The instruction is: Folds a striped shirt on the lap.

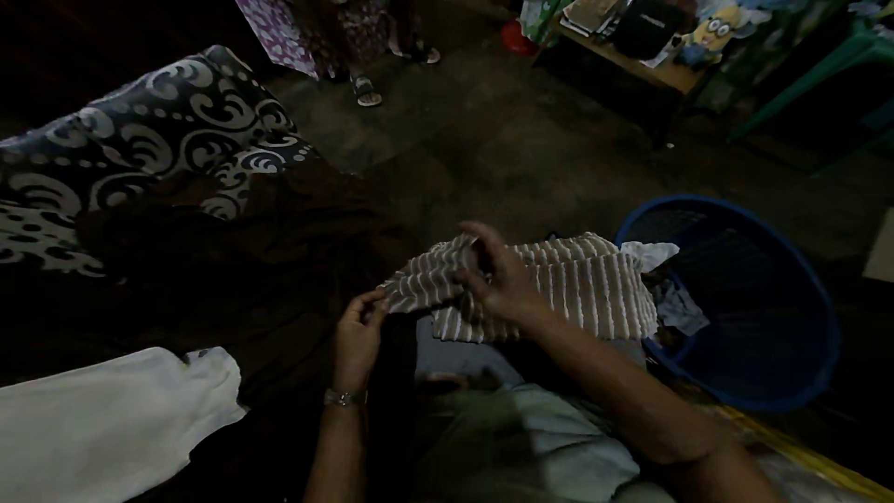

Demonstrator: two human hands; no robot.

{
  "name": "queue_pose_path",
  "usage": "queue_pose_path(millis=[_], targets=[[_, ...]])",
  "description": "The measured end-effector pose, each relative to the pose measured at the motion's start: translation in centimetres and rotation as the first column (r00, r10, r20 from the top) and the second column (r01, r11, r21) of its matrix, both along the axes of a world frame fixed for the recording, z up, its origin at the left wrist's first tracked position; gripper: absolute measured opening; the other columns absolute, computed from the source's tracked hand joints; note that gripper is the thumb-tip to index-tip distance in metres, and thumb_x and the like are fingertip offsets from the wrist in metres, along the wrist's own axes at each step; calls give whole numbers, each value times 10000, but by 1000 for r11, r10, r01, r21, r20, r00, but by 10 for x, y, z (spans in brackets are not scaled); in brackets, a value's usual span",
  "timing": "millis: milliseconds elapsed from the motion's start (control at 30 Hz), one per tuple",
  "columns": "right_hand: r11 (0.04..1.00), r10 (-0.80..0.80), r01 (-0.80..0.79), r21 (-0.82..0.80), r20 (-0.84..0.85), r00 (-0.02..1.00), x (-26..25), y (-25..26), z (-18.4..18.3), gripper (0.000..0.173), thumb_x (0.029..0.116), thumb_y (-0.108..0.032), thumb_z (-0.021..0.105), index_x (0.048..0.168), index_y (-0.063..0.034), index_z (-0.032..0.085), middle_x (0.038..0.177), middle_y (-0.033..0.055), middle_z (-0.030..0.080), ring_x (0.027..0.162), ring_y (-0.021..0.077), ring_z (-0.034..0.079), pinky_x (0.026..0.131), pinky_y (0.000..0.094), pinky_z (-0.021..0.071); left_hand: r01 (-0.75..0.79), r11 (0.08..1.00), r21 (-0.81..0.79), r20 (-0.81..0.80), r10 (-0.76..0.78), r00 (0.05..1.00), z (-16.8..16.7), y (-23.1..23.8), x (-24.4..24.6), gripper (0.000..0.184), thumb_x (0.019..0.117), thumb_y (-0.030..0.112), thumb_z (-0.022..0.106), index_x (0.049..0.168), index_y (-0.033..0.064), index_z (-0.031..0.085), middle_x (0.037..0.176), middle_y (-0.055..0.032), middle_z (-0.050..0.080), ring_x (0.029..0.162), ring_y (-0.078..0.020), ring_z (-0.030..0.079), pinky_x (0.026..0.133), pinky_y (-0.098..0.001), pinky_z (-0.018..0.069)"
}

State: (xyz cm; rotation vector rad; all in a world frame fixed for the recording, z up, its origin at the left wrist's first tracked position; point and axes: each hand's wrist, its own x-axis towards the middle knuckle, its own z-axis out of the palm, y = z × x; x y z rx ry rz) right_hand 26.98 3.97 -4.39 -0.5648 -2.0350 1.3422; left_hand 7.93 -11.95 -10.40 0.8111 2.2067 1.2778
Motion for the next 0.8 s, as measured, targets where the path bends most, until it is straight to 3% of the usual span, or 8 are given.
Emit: queue_pose_path(millis=[67, 167, 267, 467, 533, 633, 733, 800], targets=[[964, 125, -141, 224, 82, 989, -6, -25, -8, 410, 961, 4, 607, 1370, 24, 593, 1210, 216, 675, 1096, 300, 676, 980, 440, 553, 46, 998, -39, -62, -49, 997, 2, -3, 7, 344, 1062, 178, 510, 1317, -33, 605, 1368, -237, 558, 1198, -265, 583, 1005, -406, 485], [895, 230, -252, 368, 101, 968, -18, -51, -34, 324, 980, 31, 556, 1288, 19, 656, 1208, 221, 675, 1150, 355, 655, 1022, 472, 527, 106, 989, 106, -57, -101, 993, 10, -5, 24, 396, 1091, 202, 368, 1314, -64, 560, 1184, -124, 638, 1030, -66, 612, 906, -240, 507], [841, 276, -335, 426, 194, 941, -22, -61, -50, 371, 945, -2, 597, 1312, 41, 624, 1292, 226, 659, 1248, 377, 616, 1092, 539, 452, 190, 972, 140, 44, -198, 979, 19, -5, 33, 418, 1103, 175, 313, 1271, -87, 591, 1142, -80, 671, 1019, 23, 610, 943, -184, 495], [836, 413, -442, 325, 157, 897, -10, -44, -41, 233, 931, 84, 553, 1115, 51, 692, 1308, 228, 651, 1331, 383, 553, 1155, 501, 406, 230, 938, 258, 97, -262, 960, 12, -1, 30, 368, 977, 196, 616, 1265, -33, 605, 1076, -11, 704, 920, -6, 663, 818, -188, 562], [886, 354, -353, 302, 53, 934, -4, -38, -41, 202, 925, 106, 536, 1038, 75, 701, 1217, 237, 682, 1217, 355, 635, 1074, 442, 498, 217, 938, 270, 103, -252, 962, 15, 1, 33, 375, 934, 137, 680, 1253, -44, 602, 1090, -37, 700, 930, -31, 676, 822, -202, 578], [935, -106, 114, 335, -43, 993, -1, -36, -49, 182, 920, -14, 619, 1066, 36, 715, 1068, 189, 701, 1015, 288, 687, 912, 413, 581, 166, 968, 186, 36, -176, 984, 20, 6, 36, 326, 937, 68, 682, 1227, -66, 616, 1088, -90, 686, 905, -19, 661, 801, -185, 556], [954, -265, 221, 200, 228, 937, 1, -23, -41, 473, 909, -250, 745, 1283, 16, 631, 1184, 244, 629, 1121, 398, 608, 979, 550, 505, 145, 975, 168, -39, -141, 989, 18, 8, 36, 291, 963, 93, 628, 1212, -56, 621, 1053, -87, 683, 854, 7, 635, 759, -155, 527], [975, -222, 197, 107, 364, 904, 1, -15, -40, 498, 943, -279, 714, 1319, 25, 596, 1204, 237, 636, 1126, 379, 617, 1000, 529, 498, 129, 976, 178, -138, -105, 985, 12, 11, 39, 298, 947, 121, 650, 1188, -54, 635, 1007, -89, 684, 778, 10, 620, 704, -150, 519]])
